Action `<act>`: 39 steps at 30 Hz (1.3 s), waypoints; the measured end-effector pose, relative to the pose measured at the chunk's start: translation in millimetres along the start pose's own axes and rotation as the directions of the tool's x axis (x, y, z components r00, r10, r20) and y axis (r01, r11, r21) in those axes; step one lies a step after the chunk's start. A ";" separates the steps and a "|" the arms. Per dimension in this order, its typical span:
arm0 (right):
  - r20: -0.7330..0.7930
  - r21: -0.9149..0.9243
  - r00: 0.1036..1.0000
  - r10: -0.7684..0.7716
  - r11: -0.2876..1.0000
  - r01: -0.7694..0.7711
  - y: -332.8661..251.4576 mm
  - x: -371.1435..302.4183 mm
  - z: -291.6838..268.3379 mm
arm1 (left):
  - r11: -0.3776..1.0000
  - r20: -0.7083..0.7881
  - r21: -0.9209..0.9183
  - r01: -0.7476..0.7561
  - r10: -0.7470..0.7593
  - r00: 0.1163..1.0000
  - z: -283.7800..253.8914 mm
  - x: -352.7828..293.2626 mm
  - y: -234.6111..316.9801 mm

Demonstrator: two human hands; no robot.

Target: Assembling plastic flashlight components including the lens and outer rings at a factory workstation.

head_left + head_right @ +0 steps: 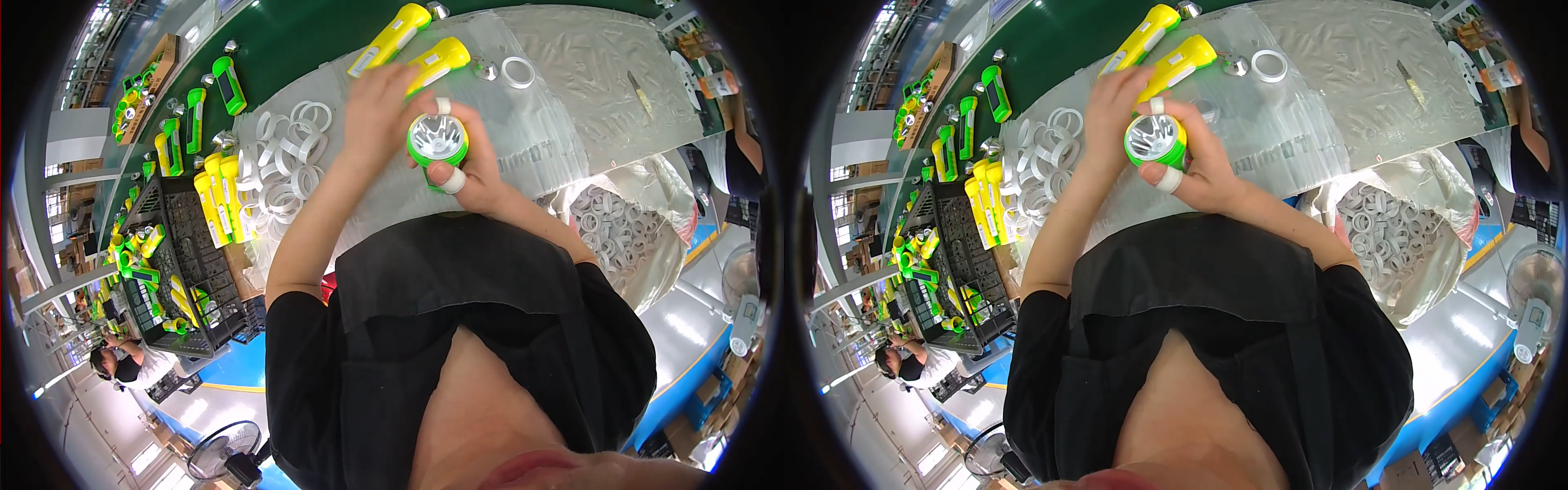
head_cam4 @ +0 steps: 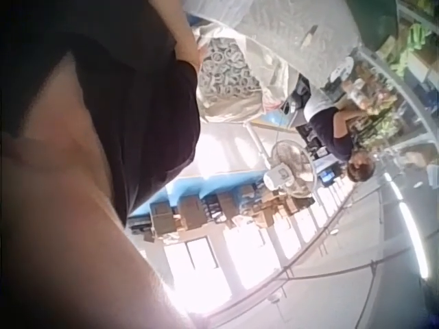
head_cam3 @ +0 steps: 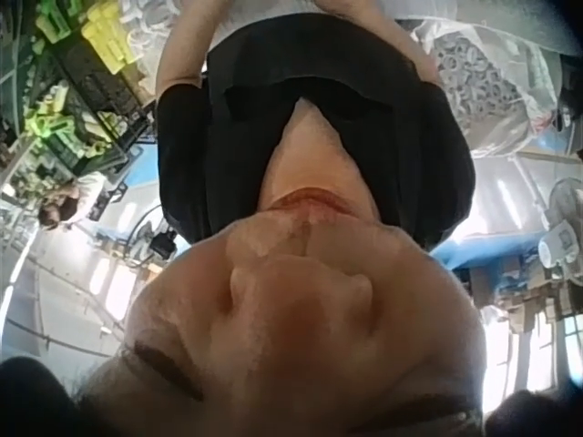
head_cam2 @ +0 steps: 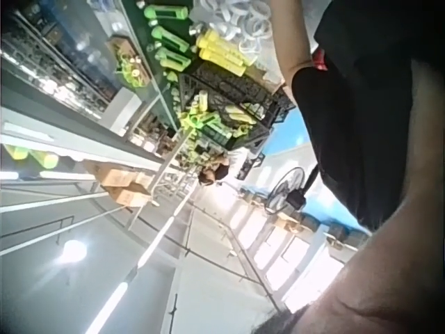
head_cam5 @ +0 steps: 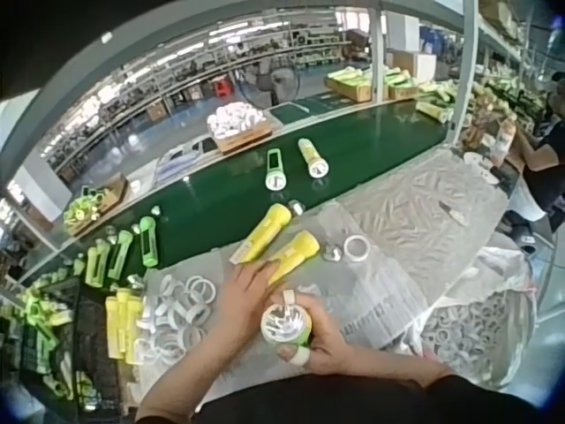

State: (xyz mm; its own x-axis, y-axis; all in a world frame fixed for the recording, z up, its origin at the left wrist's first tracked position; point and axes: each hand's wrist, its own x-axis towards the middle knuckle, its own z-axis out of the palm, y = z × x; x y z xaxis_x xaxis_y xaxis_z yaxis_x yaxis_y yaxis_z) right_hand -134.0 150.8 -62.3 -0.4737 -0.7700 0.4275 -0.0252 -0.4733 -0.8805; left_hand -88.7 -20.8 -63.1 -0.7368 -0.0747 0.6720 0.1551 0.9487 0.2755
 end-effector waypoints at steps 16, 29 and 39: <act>-0.371 -0.121 0.913 -0.168 0.984 0.132 -30.4 -26.2 -44.2 | 0.955 0.274 -0.219 0.199 -0.135 0.952 38.3 -12.1 20.7; -0.314 -0.163 0.943 -0.115 0.984 0.065 -31.1 -20.7 -33.7 | 0.878 0.254 -0.370 0.302 -0.217 0.942 30.1 -16.0 20.1; -0.154 -0.117 0.987 0.041 0.991 -0.059 -33.1 -13.9 -34.1 | 0.420 0.198 -0.841 0.341 -0.348 0.916 -24.8 10.4 48.4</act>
State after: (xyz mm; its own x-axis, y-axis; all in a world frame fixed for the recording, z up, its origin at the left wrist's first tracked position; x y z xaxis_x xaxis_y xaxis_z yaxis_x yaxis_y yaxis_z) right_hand -156.5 191.8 -46.1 -0.6040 -0.7138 0.3546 -0.1001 -0.3735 -0.9222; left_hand -72.5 16.7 -25.8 -0.8593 -0.3382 0.3837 0.3669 0.1150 0.9231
